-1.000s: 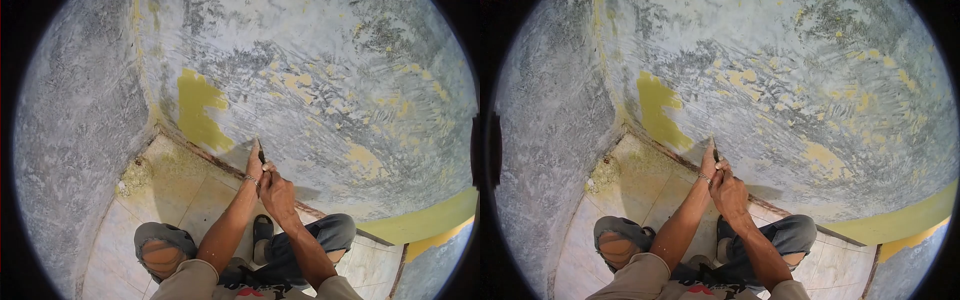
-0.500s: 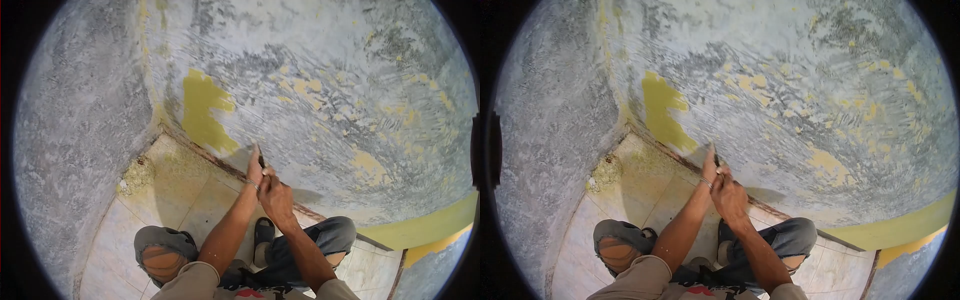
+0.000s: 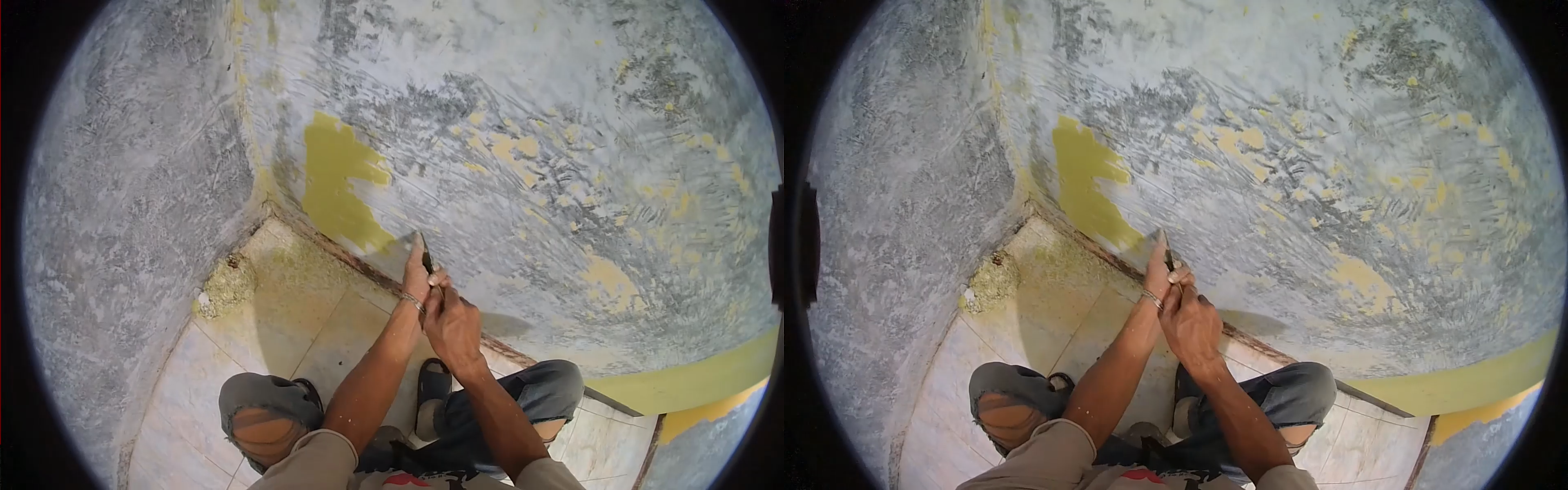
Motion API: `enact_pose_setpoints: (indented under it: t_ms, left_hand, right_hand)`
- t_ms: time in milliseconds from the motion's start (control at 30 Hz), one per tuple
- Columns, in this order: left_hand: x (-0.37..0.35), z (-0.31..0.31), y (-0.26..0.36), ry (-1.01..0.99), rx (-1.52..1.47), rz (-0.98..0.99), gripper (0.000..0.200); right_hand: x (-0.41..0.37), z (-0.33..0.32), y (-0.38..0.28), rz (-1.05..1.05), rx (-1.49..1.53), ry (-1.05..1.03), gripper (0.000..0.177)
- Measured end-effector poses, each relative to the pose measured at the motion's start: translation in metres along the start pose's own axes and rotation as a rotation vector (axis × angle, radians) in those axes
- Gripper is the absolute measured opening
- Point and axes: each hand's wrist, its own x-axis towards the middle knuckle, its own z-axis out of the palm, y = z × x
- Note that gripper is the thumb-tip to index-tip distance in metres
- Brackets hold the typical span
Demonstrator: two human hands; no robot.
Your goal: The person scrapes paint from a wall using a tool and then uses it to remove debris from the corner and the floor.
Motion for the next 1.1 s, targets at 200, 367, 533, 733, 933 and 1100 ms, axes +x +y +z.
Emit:
enact_pose_setpoints:
  t_ms: [200, 367, 533, 733, 933, 1100]
  left_hand:
    - [0.018, -0.015, 0.020, -0.015, -0.147, -0.038, 0.058]
    - [0.026, -0.028, 0.053, 0.002, -0.250, -0.110, 0.059]
    - [0.029, -0.020, 0.007, 0.015, -0.071, 0.031, 0.057]
    - [-0.017, 0.030, -0.072, 0.139, -0.130, -0.184, 0.059]
    - [0.045, -0.035, 0.001, 0.066, -0.087, 0.035, 0.058]
    - [0.073, -0.089, 0.044, -0.056, -0.193, -0.066, 0.053]
  right_hand:
    - [0.010, 0.002, -0.011, 0.003, 0.037, -0.007, 0.019]
    - [0.028, 0.019, -0.029, 0.035, 0.036, -0.075, 0.023]
    - [0.011, 0.002, 0.005, -0.040, 0.050, -0.031, 0.021]
    - [-0.036, -0.044, 0.047, 0.021, -0.002, 0.048, 0.021]
    - [0.012, 0.022, 0.016, 0.012, -0.013, -0.093, 0.022]
    - [0.025, 0.051, -0.022, 0.042, 0.066, -0.135, 0.023]
